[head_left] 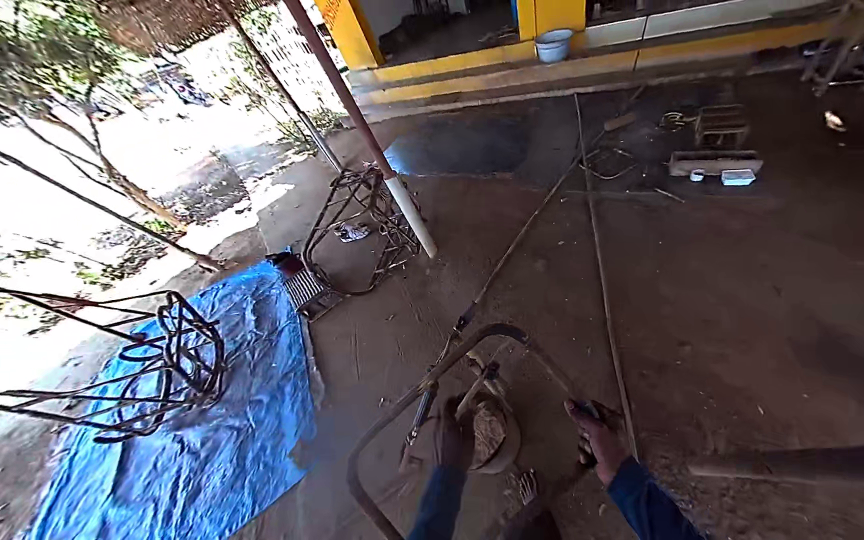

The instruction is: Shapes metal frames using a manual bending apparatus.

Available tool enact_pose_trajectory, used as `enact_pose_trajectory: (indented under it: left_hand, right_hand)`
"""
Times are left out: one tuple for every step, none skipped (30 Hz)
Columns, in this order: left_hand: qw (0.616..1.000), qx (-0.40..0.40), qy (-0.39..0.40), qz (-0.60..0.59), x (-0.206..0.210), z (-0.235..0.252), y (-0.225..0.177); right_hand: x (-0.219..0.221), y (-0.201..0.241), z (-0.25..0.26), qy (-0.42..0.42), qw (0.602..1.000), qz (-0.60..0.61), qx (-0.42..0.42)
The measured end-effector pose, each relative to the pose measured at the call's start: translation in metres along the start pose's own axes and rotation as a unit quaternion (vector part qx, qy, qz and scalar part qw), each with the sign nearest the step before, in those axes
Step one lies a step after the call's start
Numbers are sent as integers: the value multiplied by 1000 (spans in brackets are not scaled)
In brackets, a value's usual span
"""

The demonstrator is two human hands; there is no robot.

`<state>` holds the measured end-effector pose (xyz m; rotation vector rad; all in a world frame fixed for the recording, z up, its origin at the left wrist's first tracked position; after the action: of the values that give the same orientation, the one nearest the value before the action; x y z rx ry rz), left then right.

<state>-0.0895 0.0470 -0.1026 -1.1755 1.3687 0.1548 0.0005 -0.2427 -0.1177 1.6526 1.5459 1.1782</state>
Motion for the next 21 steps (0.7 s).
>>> enact_pose_trajectory:
  left_hand:
    - [999,-29,-28,24,-13,34,4]
    - [996,-53,-39,64,-25,62,6]
    - [990,-76,-32,113,-34,83,6]
    - [983,-97,-9,158,-39,101,4]
    - [973,-111,22,199,-40,114,2]
    - [963,-121,54,233,-39,124,1]
    - [955,-126,76,259,-36,131,3]
    - [949,-125,89,277,-32,135,5]
    - [945,-120,96,289,-28,136,7]
    - [943,-113,100,295,-26,135,8]
    - [943,-104,102,298,-26,134,8]
    - [944,-96,105,298,-27,132,7]
    - [945,-83,99,300,-30,131,6]
    - [949,-56,74,303,-33,130,7]
    - [957,-12,31,289,-39,127,5]
    - [969,52,-22,242,-47,121,-1]
    - [977,112,-53,172,-56,112,-12]
    - [984,152,-50,82,-63,101,-24]
    - [985,168,0,-48,-65,86,-35]
    - [963,160,80,-203,-63,71,-46]
    - [922,135,158,-328,-57,59,-54]
  right_hand:
    - [18,-3,12,1,1000,-6,12]
    - [33,-6,22,-3,1000,-5,23]
    - [47,-8,34,-10,999,-1,31]
    - [59,-9,45,-17,999,4,38]
    - [69,-8,56,-24,999,11,43]
    - [77,-9,66,-33,998,21,49]
    - [84,-9,73,-44,997,32,57]
    - [88,-10,78,-53,995,42,67]
    - [92,-10,81,-61,994,53,78]
    - [94,-10,85,-66,992,59,86]
    - [95,-10,90,-65,992,59,93]
    - [97,-10,94,-58,992,53,99]
    - [100,-8,98,-51,992,51,103]
    - [106,-5,99,-35,992,45,109]
    - [115,1,97,-11,993,42,112]
    - [129,13,92,25,992,46,115]
    - [148,30,82,76,989,51,116]
    - [170,48,71,133,983,58,109]
    - [188,63,59,184,977,65,89]
    - [201,75,58,225,971,65,42]
    - [208,81,67,246,968,45,-12]
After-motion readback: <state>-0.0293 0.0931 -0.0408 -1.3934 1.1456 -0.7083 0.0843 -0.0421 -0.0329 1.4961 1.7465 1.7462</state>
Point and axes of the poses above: each hand's wrist, its own z-axis towards the middle knuckle, its own x-axis out of the palm, y = z × x, the point moved 5 cm from there along z, towards the middle knuckle, and after that the axes turned 8 degrees about -x, right-handed, at the moved point
